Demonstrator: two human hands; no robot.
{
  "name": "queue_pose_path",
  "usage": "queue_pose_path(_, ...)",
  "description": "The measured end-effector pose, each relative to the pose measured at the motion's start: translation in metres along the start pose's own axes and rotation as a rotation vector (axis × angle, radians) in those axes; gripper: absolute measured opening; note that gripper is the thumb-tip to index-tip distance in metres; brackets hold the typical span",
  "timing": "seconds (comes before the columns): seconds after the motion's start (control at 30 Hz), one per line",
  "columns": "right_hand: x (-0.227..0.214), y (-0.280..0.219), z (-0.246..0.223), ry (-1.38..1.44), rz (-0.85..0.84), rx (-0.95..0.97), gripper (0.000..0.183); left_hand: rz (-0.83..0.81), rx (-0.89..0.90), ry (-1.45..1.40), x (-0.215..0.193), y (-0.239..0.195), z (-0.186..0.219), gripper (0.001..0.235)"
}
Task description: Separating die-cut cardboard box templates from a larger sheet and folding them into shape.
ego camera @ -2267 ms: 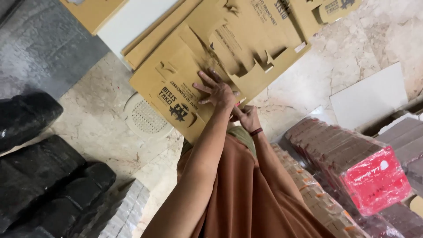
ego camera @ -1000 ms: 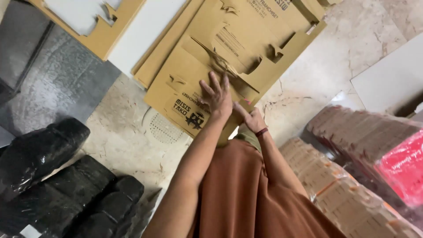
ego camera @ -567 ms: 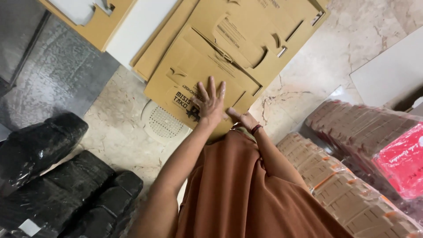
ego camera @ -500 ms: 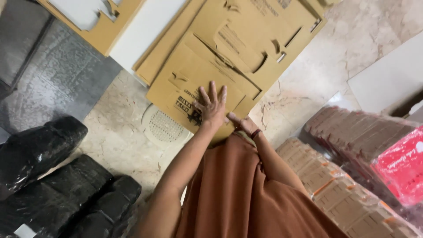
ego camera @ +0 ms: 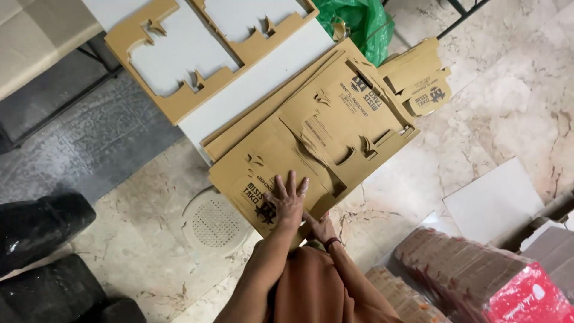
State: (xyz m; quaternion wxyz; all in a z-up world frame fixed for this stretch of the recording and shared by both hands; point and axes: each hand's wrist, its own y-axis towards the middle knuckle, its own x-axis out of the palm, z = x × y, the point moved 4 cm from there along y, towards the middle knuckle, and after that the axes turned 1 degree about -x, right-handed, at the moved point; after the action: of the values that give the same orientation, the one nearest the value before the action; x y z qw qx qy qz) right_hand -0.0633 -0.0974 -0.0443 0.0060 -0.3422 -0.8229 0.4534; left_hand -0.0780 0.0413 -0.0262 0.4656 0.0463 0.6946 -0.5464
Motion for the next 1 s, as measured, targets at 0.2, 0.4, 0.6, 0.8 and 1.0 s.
queue_pose_path(0.2,-0.007,0.024,0.012,0.274,-0.084,0.144,0.072,0.06,-0.03,-0.064,-0.004,-0.008,0.002,0.095)
queue_pose_path(0.4,-0.018,-0.031,-0.084,0.263,-0.034,-0.057,0.046,0.102,-0.021,-0.128,-0.003,-0.007,-0.003,0.071)
queue_pose_path(0.6,-0.004,0.006,0.005,0.341,-0.023,0.008,0.042,0.131,0.031,-0.064,-0.001,-0.007,-0.01,0.071)
queue_pose_path(0.8,0.002,0.023,0.006,0.522,0.011,0.142,0.07,0.043,0.24,-0.275,0.016,0.018,-0.043,0.063)
queue_pose_path(1.0,0.007,0.002,-0.014,0.967,-0.126,0.176,0.038,0.015,0.288,-0.088,0.015,0.003,-0.066,0.087)
